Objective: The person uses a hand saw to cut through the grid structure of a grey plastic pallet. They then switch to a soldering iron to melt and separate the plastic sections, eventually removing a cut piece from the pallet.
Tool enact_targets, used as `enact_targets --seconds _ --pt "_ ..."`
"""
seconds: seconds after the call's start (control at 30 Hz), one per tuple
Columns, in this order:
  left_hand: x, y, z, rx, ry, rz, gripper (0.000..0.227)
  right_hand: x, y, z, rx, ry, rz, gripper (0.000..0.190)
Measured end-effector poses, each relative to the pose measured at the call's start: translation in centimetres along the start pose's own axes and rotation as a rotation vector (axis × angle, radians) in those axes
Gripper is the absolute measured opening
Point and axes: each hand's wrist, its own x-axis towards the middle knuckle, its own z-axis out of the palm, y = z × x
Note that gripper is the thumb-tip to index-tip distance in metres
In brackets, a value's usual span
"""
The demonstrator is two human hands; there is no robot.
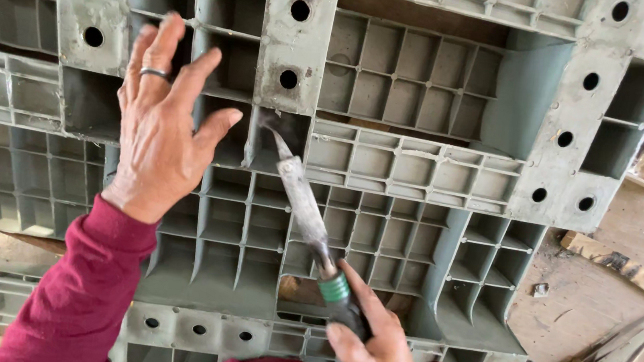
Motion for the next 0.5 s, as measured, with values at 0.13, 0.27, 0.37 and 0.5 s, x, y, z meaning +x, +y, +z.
enact_targets --seconds 0.13,0.27,0.37,0.5 --pt "1.2 -1.5 0.6 0.002 -0.209 -0.049 0.085 1.9 2.5 1.0 -0.163 0.040 0.196 0.078" --pt "1.2 -2.0 1.1 0.003 -0.278 -0.058 0.104 3.1 2.9 0.4 -0.355 0.093 -0.256 0.073" --pt "1.2 -1.9 1.4 0.002 -0.279 -0.074 0.108 3.6 2.3 -0.1 -0.364 0.065 -0.161 0.073" --pt "1.5 -1.9 1.5 -0.001 -0.262 -0.073 0.108 4.4 1.5 -0.2 -0.423 0.066 -0.103 0.073"
